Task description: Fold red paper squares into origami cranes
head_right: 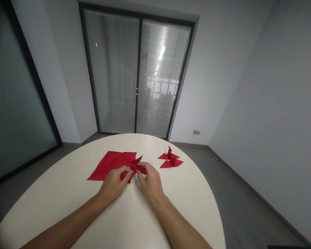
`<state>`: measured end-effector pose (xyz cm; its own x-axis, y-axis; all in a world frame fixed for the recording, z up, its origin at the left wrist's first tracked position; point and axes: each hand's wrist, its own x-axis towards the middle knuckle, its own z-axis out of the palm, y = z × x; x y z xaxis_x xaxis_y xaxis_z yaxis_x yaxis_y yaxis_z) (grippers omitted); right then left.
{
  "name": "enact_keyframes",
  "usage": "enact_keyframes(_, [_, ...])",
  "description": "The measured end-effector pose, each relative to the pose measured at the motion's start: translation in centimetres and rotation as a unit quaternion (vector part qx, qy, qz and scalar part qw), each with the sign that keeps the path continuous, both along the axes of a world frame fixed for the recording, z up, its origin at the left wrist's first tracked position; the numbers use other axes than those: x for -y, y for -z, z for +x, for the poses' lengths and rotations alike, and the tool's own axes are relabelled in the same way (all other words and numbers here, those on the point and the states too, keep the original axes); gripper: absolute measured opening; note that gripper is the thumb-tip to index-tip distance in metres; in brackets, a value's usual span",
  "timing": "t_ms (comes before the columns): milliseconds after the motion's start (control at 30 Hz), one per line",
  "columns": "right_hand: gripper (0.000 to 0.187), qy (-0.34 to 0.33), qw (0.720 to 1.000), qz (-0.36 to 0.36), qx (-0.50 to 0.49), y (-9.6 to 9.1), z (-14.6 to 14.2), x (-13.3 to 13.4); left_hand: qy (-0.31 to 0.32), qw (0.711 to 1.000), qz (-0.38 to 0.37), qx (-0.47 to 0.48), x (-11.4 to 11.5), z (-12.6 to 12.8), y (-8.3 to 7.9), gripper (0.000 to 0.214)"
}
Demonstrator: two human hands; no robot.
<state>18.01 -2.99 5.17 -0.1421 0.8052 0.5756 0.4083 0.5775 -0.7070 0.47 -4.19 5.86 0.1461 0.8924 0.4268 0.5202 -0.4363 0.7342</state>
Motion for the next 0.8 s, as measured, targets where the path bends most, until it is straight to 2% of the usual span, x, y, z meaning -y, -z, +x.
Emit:
enact_keyframes(100, [0.023,-0.001,1.000,0.017,-0.004,0.3,-0.3,0.2,0.019,0.999,0.003,0.041,0.1,0.7,0.6,0.015])
enact_keyframes(167, [0.020,0.009,0.999,0.039,0.010,0.3,-0.4,0.2,0.038,0.994,-0.024,0.102,0.0,1.1,1.0,0.013])
enact_keyframes(300, [0.022,0.006,0.989,0.128,0.074,-0.1,0.1,0.2,0.055,0.969,-0.079,0.227,-0.7,1.3,1.1,0.022])
enact_keyframes(433, [0.034,-0.040,0.976,0.178,0.121,-0.4,0.3,0.2,0.038,0.954,-0.107,0.278,-1.1,0.8,0.9,0.039])
enact_keyframes(533, [0.047,-0.047,0.973,0.170,0.150,-0.4,0.2,0.3,0.021,0.957,-0.109,0.267,-1.2,0.6,0.8,0.038])
enact_keyframes(600, [0.048,-0.036,0.975,0.154,0.153,-0.4,0.0,0.4,0.001,0.959,-0.117,0.260,-1.1,0.5,0.8,0.047])
enact_keyframes(667, [0.037,-0.016,0.981,0.131,0.140,-0.4,-0.2,0.6,0.000,0.958,-0.125,0.258,-1.0,0.6,0.7,0.055])
enact_keyframes(800, [0.020,0.014,0.993,0.070,0.094,-0.3,-0.4,0.7,0.013,0.971,-0.121,0.205,-0.6,0.6,0.4,0.051])
